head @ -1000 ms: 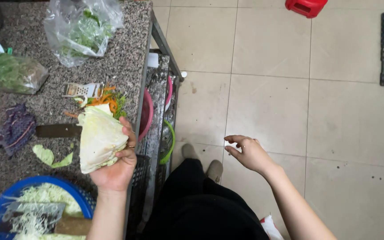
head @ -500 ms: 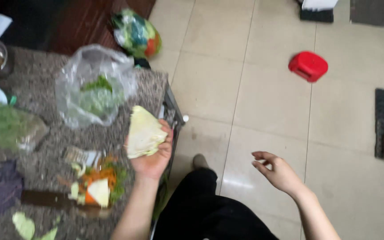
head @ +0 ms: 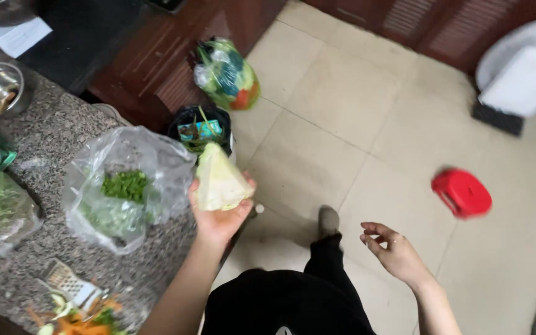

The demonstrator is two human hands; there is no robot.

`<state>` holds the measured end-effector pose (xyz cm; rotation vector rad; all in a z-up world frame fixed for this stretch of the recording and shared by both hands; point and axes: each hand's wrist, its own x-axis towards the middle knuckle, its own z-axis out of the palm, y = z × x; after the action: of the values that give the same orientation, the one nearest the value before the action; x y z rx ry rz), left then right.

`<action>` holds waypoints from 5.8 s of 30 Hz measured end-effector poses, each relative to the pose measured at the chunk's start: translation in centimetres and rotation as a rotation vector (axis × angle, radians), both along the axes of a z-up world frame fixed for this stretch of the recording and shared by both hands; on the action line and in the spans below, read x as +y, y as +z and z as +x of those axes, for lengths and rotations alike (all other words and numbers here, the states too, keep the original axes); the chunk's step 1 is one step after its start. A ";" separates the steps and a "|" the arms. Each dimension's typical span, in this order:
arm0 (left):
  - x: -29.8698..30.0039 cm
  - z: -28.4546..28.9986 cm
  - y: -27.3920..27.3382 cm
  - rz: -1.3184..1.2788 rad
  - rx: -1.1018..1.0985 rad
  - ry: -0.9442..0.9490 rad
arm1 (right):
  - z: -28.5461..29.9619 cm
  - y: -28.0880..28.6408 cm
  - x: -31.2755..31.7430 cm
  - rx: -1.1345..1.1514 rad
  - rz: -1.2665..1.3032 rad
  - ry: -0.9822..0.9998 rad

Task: Slicing a cabbage into a blue colander using a knife.

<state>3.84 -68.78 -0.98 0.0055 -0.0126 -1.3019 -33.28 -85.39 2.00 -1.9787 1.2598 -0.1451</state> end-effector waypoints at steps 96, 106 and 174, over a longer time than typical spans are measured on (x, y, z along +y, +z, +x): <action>-14.2 -37.7 9.0 0.050 0.565 2.471 | 56.3 -7.8 4.6 0.287 0.426 1.523; 3.2 -35.0 6.2 0.169 0.624 2.265 | 52.9 10.6 16.6 -0.123 -0.860 1.826; 18.6 -5.7 5.5 0.089 0.325 1.396 | 36.1 8.9 17.6 -0.059 1.047 1.259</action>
<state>-1.85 -50.18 4.53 -0.1049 0.2819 0.1043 2.78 -67.76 10.94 -1.4119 -0.1844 0.8741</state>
